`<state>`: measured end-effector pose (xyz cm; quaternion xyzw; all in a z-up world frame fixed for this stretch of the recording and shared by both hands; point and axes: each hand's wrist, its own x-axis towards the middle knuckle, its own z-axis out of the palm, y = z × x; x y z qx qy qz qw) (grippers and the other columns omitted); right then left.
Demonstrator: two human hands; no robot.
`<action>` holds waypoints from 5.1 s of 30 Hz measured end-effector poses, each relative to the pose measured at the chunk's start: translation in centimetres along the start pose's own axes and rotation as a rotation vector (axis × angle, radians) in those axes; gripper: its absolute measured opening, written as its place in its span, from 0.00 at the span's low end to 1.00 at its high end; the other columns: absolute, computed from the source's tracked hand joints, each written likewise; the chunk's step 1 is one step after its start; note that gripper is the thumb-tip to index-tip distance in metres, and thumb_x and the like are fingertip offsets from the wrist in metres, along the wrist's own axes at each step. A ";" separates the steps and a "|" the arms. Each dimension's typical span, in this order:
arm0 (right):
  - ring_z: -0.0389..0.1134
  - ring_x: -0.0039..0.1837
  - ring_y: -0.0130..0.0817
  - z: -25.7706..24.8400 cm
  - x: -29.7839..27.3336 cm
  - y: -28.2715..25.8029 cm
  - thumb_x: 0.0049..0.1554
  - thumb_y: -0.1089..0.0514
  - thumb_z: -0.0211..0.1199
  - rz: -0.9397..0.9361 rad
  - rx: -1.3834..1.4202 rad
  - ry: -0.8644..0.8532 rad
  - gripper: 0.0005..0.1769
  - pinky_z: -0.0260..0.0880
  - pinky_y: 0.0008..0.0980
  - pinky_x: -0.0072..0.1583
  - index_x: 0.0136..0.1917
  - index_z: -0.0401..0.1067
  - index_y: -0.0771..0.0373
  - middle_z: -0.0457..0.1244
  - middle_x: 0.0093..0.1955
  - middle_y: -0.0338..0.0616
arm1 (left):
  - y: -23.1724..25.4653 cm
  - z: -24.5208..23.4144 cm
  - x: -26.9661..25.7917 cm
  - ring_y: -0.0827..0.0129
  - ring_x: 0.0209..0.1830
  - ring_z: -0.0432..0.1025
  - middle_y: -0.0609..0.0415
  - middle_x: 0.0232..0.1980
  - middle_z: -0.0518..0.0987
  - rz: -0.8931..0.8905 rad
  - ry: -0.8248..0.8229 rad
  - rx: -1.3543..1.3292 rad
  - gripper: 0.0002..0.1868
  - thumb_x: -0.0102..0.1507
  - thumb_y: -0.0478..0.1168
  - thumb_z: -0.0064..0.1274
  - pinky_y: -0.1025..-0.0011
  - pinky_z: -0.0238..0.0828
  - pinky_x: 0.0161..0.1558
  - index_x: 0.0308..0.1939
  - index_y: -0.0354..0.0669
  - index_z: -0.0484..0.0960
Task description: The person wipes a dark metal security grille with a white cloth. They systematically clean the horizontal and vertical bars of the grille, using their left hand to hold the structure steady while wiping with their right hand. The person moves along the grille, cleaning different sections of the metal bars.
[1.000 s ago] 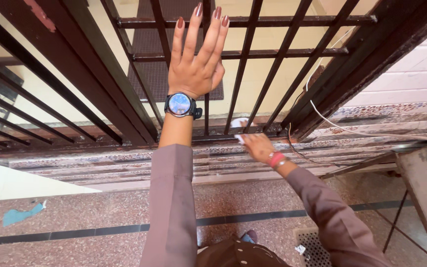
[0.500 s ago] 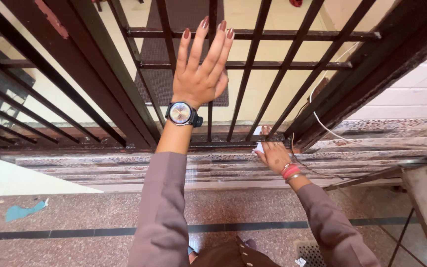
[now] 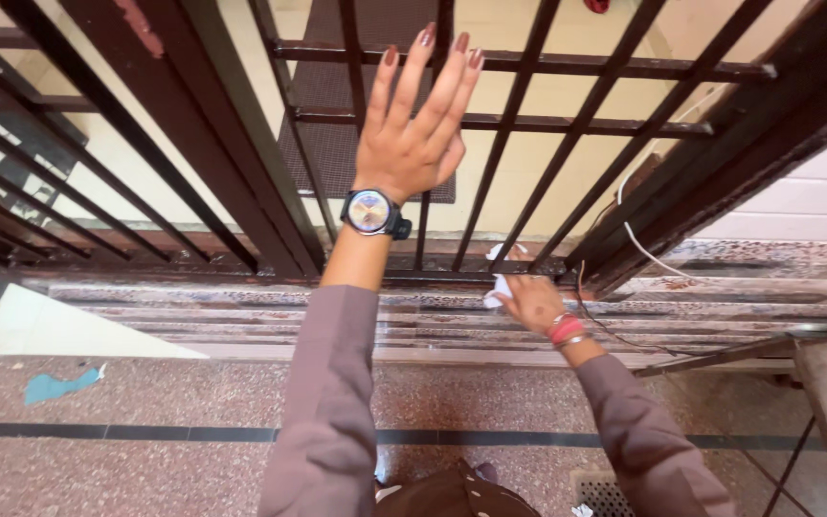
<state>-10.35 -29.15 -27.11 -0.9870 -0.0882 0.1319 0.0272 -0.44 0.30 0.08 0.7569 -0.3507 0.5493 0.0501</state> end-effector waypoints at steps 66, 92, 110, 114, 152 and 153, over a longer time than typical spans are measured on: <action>0.72 0.51 0.49 5.6 13.9 -18.9 0.57 0.49 0.56 -0.428 0.181 0.189 0.13 0.72 0.47 0.49 0.48 0.77 0.55 0.70 0.48 0.49 | 0.0 2.2 -1.5 0.50 0.82 0.51 0.56 0.81 0.56 0.011 0.011 -0.046 0.37 0.65 0.37 0.49 0.46 0.36 0.83 0.80 0.42 0.60; 0.68 0.56 0.46 3.8 9.9 -18.9 0.56 0.48 0.55 -0.339 -0.048 0.155 0.18 0.63 0.47 0.58 0.55 0.74 0.56 0.68 0.53 0.48 | -0.1 2.3 -1.8 0.49 0.82 0.49 0.54 0.80 0.57 0.016 0.005 -0.038 0.36 0.66 0.40 0.49 0.45 0.39 0.82 0.79 0.41 0.61; 0.65 0.67 0.57 2.6 1.7 -1.1 0.63 0.32 0.49 -0.024 0.003 0.502 0.42 0.64 0.54 0.58 0.73 0.63 0.70 0.55 0.76 0.64 | -0.1 4.1 -2.6 0.48 0.80 0.51 0.54 0.79 0.59 0.013 -0.016 -0.020 0.33 0.68 0.41 0.48 0.46 0.43 0.80 0.77 0.42 0.64; 0.51 0.80 0.56 3.7 1.5 -0.8 0.65 0.34 0.49 -0.039 0.007 0.647 0.40 0.57 0.53 0.70 0.74 0.62 0.69 0.53 0.79 0.60 | 0.0 3.9 -2.4 0.49 0.80 0.50 0.54 0.79 0.59 0.012 0.002 0.010 0.33 0.67 0.41 0.47 0.46 0.42 0.80 0.77 0.41 0.64; 0.67 0.60 0.48 2.2 10.9 -21.7 0.58 0.47 0.58 -0.339 0.217 0.125 0.17 0.63 0.48 0.59 0.55 0.72 0.57 0.68 0.54 0.50 | 0.0 1.5 -1.2 0.49 0.85 0.44 0.53 0.83 0.51 0.018 0.015 -0.020 0.37 0.67 0.37 0.45 0.47 0.32 0.85 0.81 0.40 0.57; 0.67 0.59 0.48 2.1 11.5 -22.2 0.58 0.47 0.58 -0.359 0.236 0.133 0.17 0.63 0.48 0.59 0.55 0.72 0.57 0.68 0.53 0.50 | -0.1 1.5 -1.1 0.49 0.85 0.44 0.53 0.83 0.51 0.020 0.015 -0.011 0.37 0.67 0.37 0.45 0.47 0.32 0.85 0.81 0.40 0.57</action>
